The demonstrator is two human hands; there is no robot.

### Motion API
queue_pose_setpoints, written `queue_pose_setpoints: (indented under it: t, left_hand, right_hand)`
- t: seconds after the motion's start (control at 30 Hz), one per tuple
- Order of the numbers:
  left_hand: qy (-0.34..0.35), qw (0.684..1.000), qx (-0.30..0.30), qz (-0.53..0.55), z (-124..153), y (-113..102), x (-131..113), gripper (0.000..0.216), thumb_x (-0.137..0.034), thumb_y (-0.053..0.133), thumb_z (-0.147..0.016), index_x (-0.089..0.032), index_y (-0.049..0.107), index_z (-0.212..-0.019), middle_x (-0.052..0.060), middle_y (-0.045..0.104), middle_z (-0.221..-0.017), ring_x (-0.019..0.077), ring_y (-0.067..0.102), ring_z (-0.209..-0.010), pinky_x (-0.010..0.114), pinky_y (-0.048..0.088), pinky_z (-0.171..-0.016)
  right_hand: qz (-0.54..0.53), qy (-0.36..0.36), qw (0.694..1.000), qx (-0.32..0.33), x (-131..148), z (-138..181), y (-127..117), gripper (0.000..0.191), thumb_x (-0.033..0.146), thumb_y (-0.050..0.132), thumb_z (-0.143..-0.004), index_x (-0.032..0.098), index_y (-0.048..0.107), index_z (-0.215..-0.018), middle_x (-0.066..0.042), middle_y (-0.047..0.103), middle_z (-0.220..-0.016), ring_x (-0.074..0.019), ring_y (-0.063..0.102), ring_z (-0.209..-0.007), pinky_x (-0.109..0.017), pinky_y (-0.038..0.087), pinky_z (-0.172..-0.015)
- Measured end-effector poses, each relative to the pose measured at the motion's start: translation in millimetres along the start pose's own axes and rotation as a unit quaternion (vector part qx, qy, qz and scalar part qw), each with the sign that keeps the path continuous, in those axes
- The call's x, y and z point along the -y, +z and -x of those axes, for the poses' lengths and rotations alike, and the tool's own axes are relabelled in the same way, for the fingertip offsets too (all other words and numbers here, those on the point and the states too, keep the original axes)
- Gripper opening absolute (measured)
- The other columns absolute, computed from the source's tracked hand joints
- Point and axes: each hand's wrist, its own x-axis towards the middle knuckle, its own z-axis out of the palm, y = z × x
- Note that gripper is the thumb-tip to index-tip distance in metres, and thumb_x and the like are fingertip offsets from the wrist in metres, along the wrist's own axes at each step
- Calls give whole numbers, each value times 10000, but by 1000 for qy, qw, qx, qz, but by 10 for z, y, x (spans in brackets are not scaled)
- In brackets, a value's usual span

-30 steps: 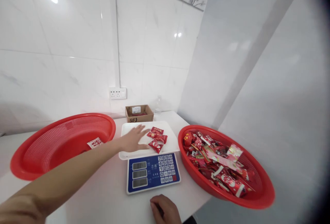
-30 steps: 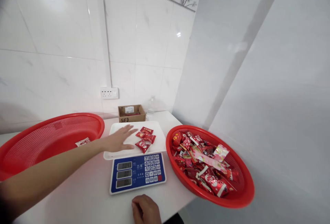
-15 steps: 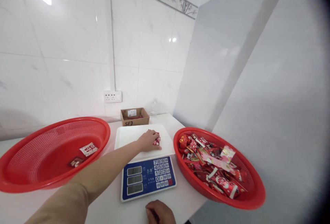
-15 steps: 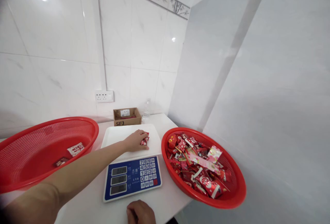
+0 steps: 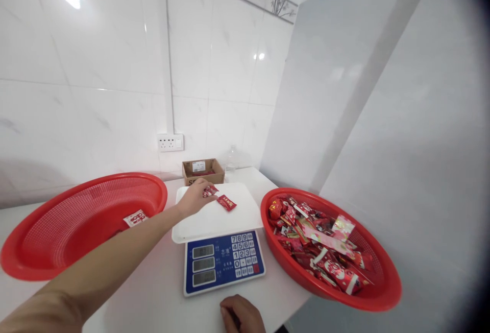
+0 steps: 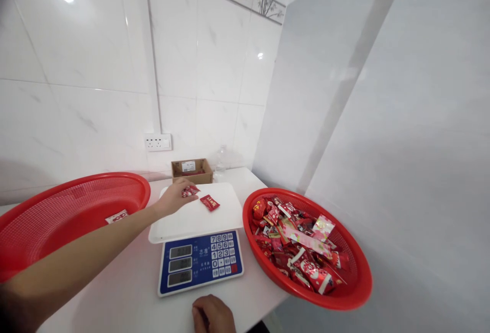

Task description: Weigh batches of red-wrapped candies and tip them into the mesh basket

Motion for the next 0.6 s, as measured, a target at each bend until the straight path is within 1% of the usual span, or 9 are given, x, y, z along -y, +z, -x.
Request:
queue_pose_setpoints:
  t: [0.07, 0.17, 0.27, 0.33, 0.4, 0.47, 0.53, 0.6]
  left_hand:
    - [-18, 1000, -18, -6, 109, -227, 73, 284, -403, 570, -772, -212, 615, -978, 46, 560, -1023, 200, 558, -968, 320, 441, -877]
    - [-55, 997, -44, -26, 306, -586, 243, 360, -449, 543, -763, -194, 591, -1012, 63, 555, -1028, 227, 558, -962, 348, 446, -864]
    - [-111, 988, -59, -86, 521, -915, 446, 371, -480, 520, -760, -193, 583, -988, 64, 542, -1050, 241, 557, -960, 357, 446, -857]
    - [-147, 979, -60, -129, 664, -1085, 576, 378, -501, 511, -753, -201, 581, -971, 63, 538, -1062, 258, 557, -960, 370, 454, -839]
    - [-168, 973, -58, -149, 801, -1196, 694, 382, -514, 504, -750, -201, 579, -956, 69, 541, -1061, 279, 563, -952, 383, 464, -816]
    - [-185, 969, -41, -159, 924, -1246, 804, 381, -515, 495, -753, -205, 571, -962, 75, 545, -1075, 288, 575, -939, 383, 474, -794]
    - [-196, 967, -8, -164, 1023, -1243, 900, 378, -507, 500, -751, -218, 565, -987, 79, 545, -1118, 281, 589, -935, 373, 482, -784]
    - [-193, 966, 36, -168, 1078, -1208, 970, 418, -493, 509, -743, -212, 558, -1048, 114, 519, -1208, 286, 599, -938, 388, 490, -775]
  right_hand:
    - [-6, 0, 1000, 0, 3, 1, -4, 177, 280, 461, -853, 222, 606, -770, -1, 640, -636, -118, 582, -545, -193, 454, -518]
    - [-14, -2, 1000, -6, 7, 4, -3, 191, 298, 456, -864, 224, 603, -768, -4, 639, -634, -121, 586, -552, -195, 457, -530]
    - [-17, -2, 1000, -9, 5, 9, 4, 173, 299, 468, -860, 227, 597, -770, 0, 636, -634, -121, 586, -550, -196, 459, -541]
    - [-24, 1, 1000, -7, 1, 14, 12, 164, 291, 467, -858, 227, 596, -780, -1, 638, -649, -123, 591, -565, -198, 460, -548]
    - [-27, 2, 1000, -5, -3, 20, 20, 168, 286, 460, -859, 226, 597, -783, -4, 638, -657, -125, 593, -576, -200, 458, -554]
    - [-27, 4, 1000, -4, -3, 25, 26, 175, 283, 453, -860, 223, 597, -780, -5, 634, -653, -125, 589, -577, -203, 455, -554]
    - [-26, 6, 1000, -4, 2, 27, 26, 177, 280, 448, -861, 221, 594, -780, -4, 630, -650, -126, 585, -575, -206, 449, -552]
    - [-26, 9, 1000, -1, 13, 26, 18, 172, 276, 450, -860, 220, 591, -778, -1, 626, -647, -124, 580, -567, -206, 443, -544]
